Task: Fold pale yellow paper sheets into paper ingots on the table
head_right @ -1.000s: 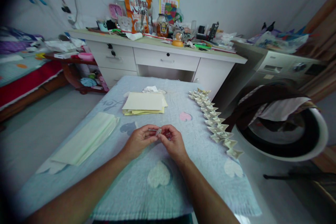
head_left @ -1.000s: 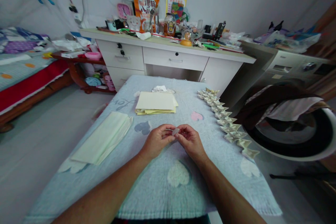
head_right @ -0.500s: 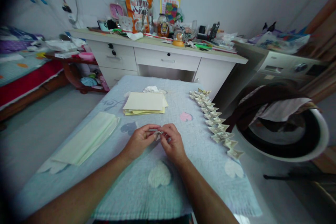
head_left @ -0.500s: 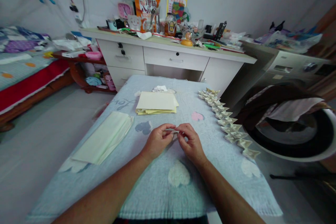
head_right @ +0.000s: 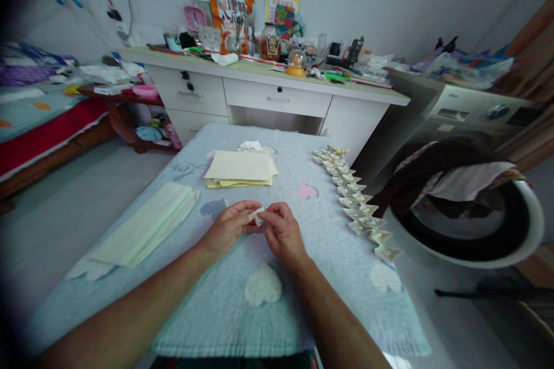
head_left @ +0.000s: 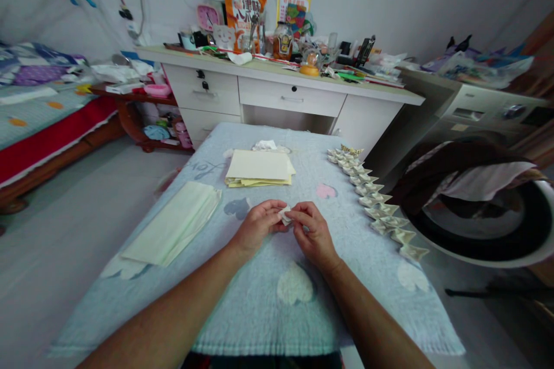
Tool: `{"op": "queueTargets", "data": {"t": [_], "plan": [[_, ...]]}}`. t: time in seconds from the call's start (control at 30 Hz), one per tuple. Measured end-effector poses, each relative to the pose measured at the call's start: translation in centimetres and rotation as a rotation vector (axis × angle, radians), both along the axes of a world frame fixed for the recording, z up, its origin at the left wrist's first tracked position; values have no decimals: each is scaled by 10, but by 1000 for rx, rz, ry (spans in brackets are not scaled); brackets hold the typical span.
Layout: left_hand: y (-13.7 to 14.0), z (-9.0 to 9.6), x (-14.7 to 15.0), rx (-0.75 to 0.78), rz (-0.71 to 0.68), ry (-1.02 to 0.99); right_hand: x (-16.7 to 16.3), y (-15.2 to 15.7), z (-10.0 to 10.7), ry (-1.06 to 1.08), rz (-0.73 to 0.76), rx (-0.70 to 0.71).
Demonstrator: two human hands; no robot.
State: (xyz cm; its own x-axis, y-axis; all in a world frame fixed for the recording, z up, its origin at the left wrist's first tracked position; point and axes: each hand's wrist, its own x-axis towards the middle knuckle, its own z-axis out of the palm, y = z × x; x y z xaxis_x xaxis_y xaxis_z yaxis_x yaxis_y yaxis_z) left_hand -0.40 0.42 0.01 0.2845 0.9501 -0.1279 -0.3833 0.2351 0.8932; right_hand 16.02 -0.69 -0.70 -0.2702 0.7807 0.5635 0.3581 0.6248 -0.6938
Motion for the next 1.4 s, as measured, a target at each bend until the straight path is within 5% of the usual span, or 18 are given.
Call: {"op": "queueTargets", "data": {"t": [0.23,0.47,0.7,1.4], "plan": [[-1,1,2,40,19,48,0,-4,5,48,23,-56],[0,-2,2,89,22,154,2,1,0,138,-91,-306],[0,-5,1,185,20,353,1,5,1,278,-10,-505],[-3,-4,3,371,-36,602,3,2,3,411,72,-565]]}}
